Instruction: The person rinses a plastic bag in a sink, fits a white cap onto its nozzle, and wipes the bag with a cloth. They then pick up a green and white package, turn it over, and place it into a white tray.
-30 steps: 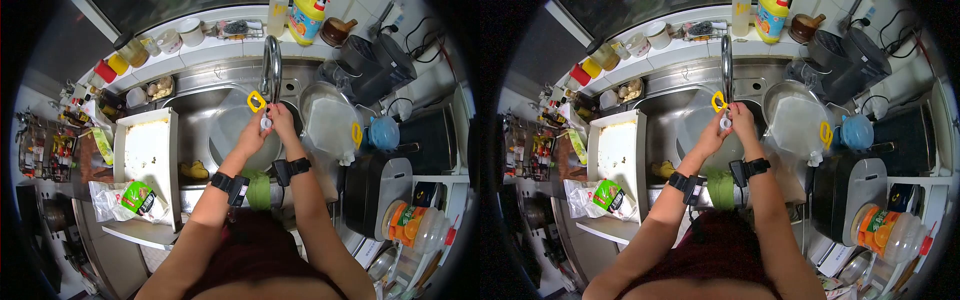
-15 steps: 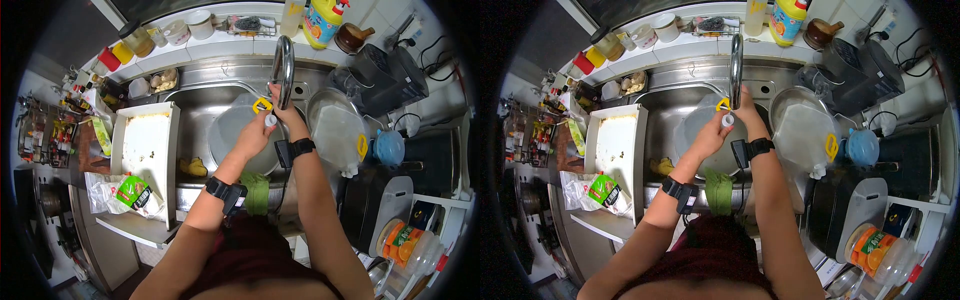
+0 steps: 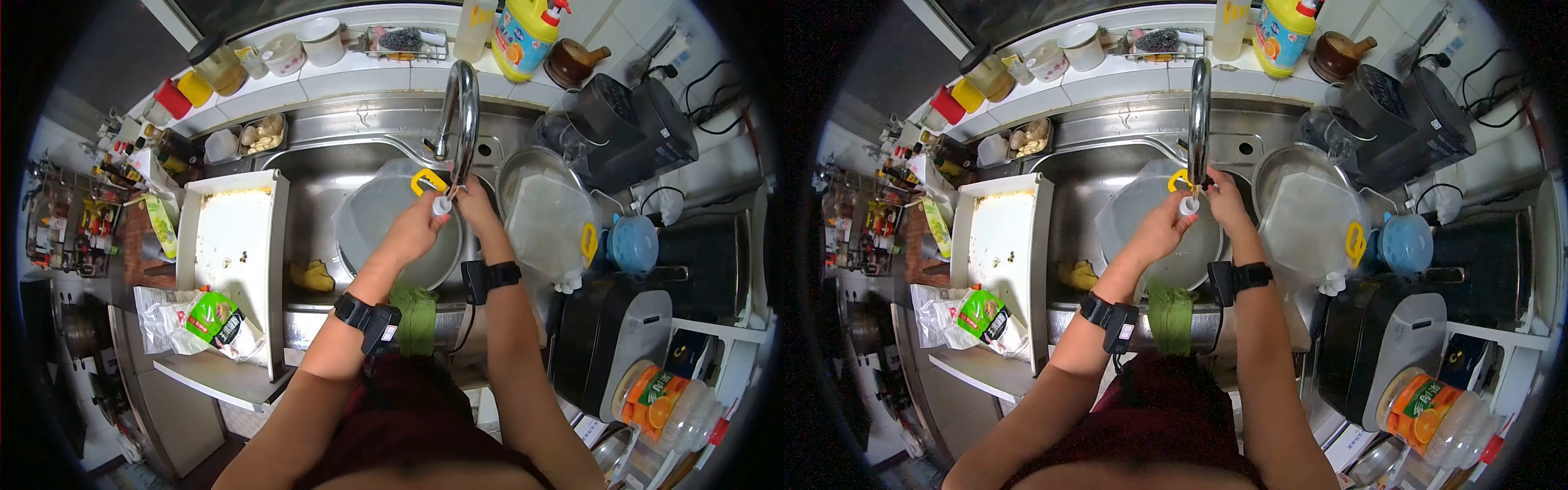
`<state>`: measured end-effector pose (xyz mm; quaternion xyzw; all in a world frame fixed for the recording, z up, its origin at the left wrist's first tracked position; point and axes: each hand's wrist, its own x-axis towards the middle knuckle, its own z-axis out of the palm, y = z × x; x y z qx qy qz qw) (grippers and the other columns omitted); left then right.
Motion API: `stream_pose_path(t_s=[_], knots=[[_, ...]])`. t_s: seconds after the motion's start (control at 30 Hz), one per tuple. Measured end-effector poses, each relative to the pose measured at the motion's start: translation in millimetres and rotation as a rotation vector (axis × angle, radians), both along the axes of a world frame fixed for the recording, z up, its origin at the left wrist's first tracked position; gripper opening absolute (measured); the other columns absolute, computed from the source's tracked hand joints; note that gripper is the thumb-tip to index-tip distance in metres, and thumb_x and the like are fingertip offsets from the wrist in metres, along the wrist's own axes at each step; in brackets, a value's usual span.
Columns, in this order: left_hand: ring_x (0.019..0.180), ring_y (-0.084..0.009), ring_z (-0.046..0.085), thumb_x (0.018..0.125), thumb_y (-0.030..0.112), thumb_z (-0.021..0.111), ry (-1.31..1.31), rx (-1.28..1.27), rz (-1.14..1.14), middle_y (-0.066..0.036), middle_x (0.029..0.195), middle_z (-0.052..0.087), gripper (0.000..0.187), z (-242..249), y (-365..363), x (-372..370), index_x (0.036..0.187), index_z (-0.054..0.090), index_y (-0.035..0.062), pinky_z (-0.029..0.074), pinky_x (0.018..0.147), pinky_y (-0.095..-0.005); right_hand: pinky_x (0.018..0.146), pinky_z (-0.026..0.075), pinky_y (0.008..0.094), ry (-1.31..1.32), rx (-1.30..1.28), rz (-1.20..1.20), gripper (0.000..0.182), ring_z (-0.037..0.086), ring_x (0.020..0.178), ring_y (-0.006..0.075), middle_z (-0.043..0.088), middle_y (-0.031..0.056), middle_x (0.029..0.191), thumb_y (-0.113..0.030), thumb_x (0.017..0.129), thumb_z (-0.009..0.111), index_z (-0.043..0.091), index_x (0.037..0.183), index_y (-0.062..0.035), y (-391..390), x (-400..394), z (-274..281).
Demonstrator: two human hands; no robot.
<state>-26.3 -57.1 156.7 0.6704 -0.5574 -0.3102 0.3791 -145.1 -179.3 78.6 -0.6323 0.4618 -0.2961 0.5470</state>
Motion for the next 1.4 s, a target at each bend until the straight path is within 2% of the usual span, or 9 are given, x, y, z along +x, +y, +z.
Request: stream_pose_path(t_s=[0.07, 0.23, 0.37, 0.47, 0.57, 0.77, 1.13, 1.27, 1.4], knots=[[0.083, -0.034, 0.057, 0.083, 0.018, 0.059, 0.008, -0.012, 0.006, -0.02, 0.099, 0.055, 0.038, 1.6, 0.5, -2.0, 0.117, 0.045, 0.0071, 0.045, 0.073, -0.0385, 0.09, 0.04, 0.0273, -0.031, 0.156, -0.053, 0.04, 0.05, 0.105, 0.0188, 0.05, 0.0103, 0.119, 0.005, 0.081, 0.042, 0.051, 0.119, -0.0057, 10.6, -5.3, 19.2], [0.084, -0.0358, 0.055, 0.082, 0.016, 0.06, -0.008, 0.046, -0.007, -0.019, 0.105, 0.05, 0.037, 20.5, 1.1, -2.9, 0.115, 0.046, 0.0049, 0.045, 0.073, -0.0385, 0.073, 0.043, 0.0246, -0.117, 0.176, -0.062, 0.035, 0.055, 0.091, 0.0143, 0.054, 0.006, 0.113, 0.001, 0.083, 0.044, 0.054, 0.116, -0.0068, 29.3, -14.1, 45.0], [0.086, -0.0368, 0.054, 0.081, 0.014, 0.06, -0.031, -0.06, -0.02, -0.02, 0.104, 0.05, 0.036, 7.5, 1.8, -2.3, 0.113, 0.047, 0.0037, 0.045, 0.073, -0.0389, 0.063, 0.04, 0.0218, -0.118, 0.132, -0.063, 0.03, 0.054, 0.082, 0.0102, 0.058, 0.002, 0.107, -0.004, 0.085, 0.046, 0.056, 0.114, -0.0072, 44.7, -19.8, 48.7], [0.088, -0.0371, 0.053, 0.081, 0.013, 0.061, -0.052, -0.119, -0.026, -0.02, 0.104, 0.05, 0.036, 4.6, 2.2, -2.0, 0.113, 0.047, 0.0034, 0.045, 0.073, -0.0391, 0.063, 0.037, 0.0179, -0.171, 0.16, -0.07, 0.029, 0.047, 0.074, 0.0039, 0.058, -0.0024, 0.098, -0.006, 0.084, 0.05, 0.055, 0.113, -0.0051, 57.9, -17.8, 63.0], [0.091, -0.0373, 0.053, 0.081, 0.012, 0.061, -0.029, -0.071, -0.018, -0.02, 0.105, 0.05, 0.035, 10.0, 3.4, -2.1, 0.112, 0.047, 0.0032, 0.045, 0.075, -0.0388, 0.064, 0.041, 0.0209, -0.166, 0.135, -0.065, 0.03, 0.053, 0.08, 0.0083, 0.059, 0.0002, 0.104, -0.005, 0.085, 0.048, 0.057, 0.113, -0.008, 58.6, -20.1, 59.0], [0.092, -0.0372, 0.054, 0.081, 0.012, 0.061, 0.009, -0.073, -0.007, -0.021, 0.106, 0.05, 0.035, 8.7, 2.5, -3.1, 0.112, 0.048, 0.0022, 0.046, 0.076, -0.0379, 0.065, 0.038, 0.0186, -0.196, 0.136, -0.087, 0.031, 0.05, 0.08, 0.0044, 0.058, -0.0007, 0.106, -0.005, 0.084, 0.049, 0.055, 0.114, -0.0062, 63.6, -21.6, 70.2], [0.089, -0.0374, 0.055, 0.081, 0.01, 0.061, 0.004, -0.066, 0.02, -0.022, 0.106, 0.05, 0.036, 8.9, 1.7, -6.2, 0.113, 0.047, 0.002, 0.046, 0.075, -0.0377, 0.067, 0.038, 0.0197, -0.185, 0.149, -0.088, 0.029, 0.052, 0.08, 0.0054, 0.059, -0.0017, 0.107, -0.007, 0.085, 0.05, 0.056, 0.113, -0.0079, 62.2, -24.4, 78.7], [0.09, -0.0374, 0.054, 0.08, 0.008, 0.061, -0.018, -0.171, 0.05, -0.021, 0.105, 0.051, 0.036, 7.6, 2.4, -8.2, 0.112, 0.047, 0.0021, 0.045, 0.074, -0.0383, 0.066, 0.038, 0.0189, -0.2, 0.164, -0.092, 0.027, 0.051, 0.078, 0.0045, 0.059, -0.0024, 0.105, -0.007, 0.085, 0.051, 0.057, 0.111, -0.008, 61.7, -24.6, 81.8], [0.091, -0.0377, 0.053, 0.079, 0.006, 0.061, -0.032, -0.197, 0.09, -0.02, 0.104, 0.051, 0.035, 21.8, 6.0, -14.7, 0.111, 0.048, 0.0029, 0.045, 0.075, -0.039, 0.073, 0.042, 0.0206, -0.233, 0.158, -0.055, 0.026, 0.053, 0.086, 0.009, 0.059, 0.0025, 0.105, -0.003, 0.084, 0.051, 0.059, 0.109, -0.005, 59.3, -25.1, 77.2]])
